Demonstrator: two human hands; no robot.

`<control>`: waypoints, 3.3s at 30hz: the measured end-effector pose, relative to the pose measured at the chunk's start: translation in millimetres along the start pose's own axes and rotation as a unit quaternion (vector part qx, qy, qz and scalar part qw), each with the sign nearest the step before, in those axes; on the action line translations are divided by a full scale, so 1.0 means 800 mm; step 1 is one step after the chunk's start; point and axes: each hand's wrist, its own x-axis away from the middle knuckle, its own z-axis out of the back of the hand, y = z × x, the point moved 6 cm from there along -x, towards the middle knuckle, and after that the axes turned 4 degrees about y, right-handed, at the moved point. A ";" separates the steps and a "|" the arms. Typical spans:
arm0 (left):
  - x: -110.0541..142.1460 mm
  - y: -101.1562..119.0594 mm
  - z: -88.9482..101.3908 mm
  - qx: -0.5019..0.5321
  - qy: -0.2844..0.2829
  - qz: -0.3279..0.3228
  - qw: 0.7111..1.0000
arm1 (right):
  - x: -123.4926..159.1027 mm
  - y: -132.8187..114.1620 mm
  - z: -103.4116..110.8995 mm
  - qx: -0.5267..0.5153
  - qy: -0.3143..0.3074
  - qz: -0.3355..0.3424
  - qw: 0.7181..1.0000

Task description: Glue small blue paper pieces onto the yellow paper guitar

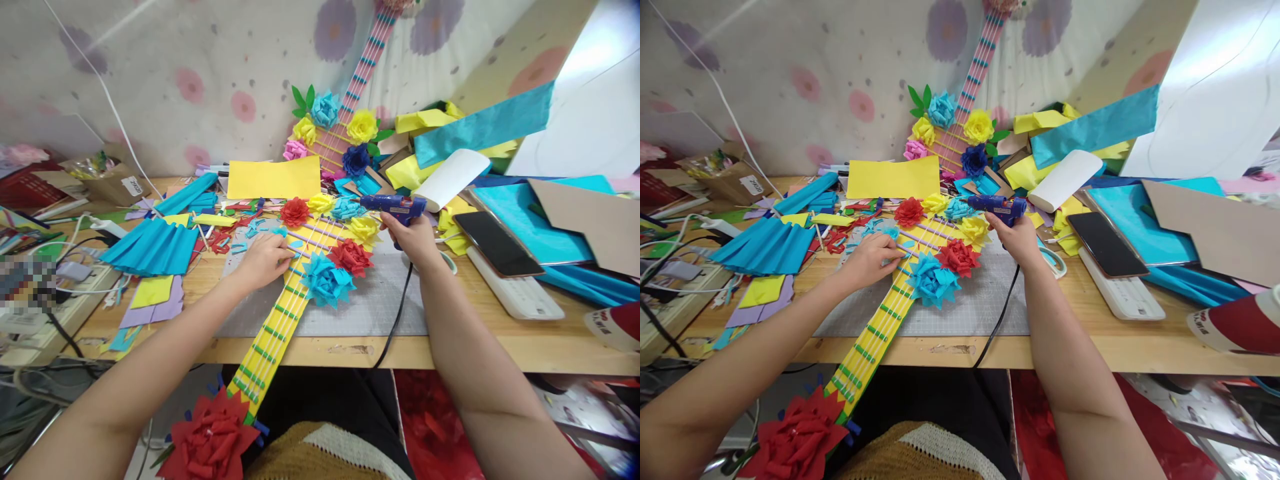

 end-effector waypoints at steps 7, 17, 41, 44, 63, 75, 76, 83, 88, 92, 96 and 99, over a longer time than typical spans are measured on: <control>0.002 -0.007 0.000 0.002 0.042 0.045 0.998 | -0.002 0.003 -0.001 0.006 0.000 0.005 1.000; 0.001 -0.016 0.002 0.052 0.027 0.073 0.996 | -0.001 0.002 -0.001 0.003 -0.001 0.005 1.000; -0.005 -0.008 0.003 0.077 0.011 0.097 0.992 | -0.001 0.001 -0.002 0.004 -0.003 0.008 1.000; -0.005 -0.005 0.003 0.058 0.003 0.097 0.994 | -0.002 0.003 -0.003 0.005 -0.005 0.006 1.000; 0.000 -0.017 0.025 0.238 0.095 0.265 0.929 | -0.001 0.003 -0.003 0.010 0.001 -0.006 1.000; 0.008 -0.015 0.008 0.498 0.108 0.384 0.770 | 0.002 0.007 -0.006 0.007 0.006 -0.031 0.999; 0.010 -0.012 0.007 0.504 0.097 0.394 0.763 | 0.002 0.007 -0.006 0.001 0.006 -0.033 0.999; 0.017 0.010 0.008 0.561 0.045 0.478 0.674 | 0.004 0.008 -0.010 -0.027 -0.006 -0.044 0.999; 0.023 0.012 0.006 0.564 0.061 0.532 0.629 | 0.003 0.007 -0.006 -0.043 0.005 -0.034 0.998; 0.026 0.009 0.005 0.563 0.086 0.533 0.625 | 0.003 0.007 -0.005 -0.053 0.008 -0.026 0.998; 0.028 0.006 0.005 0.558 0.085 0.523 0.638 | 0.004 0.004 -0.005 -0.042 0.005 -0.023 0.999; 0.028 0.004 0.004 0.549 0.080 0.516 0.653 | 0.006 -0.012 -0.003 -0.033 -0.005 -0.005 0.999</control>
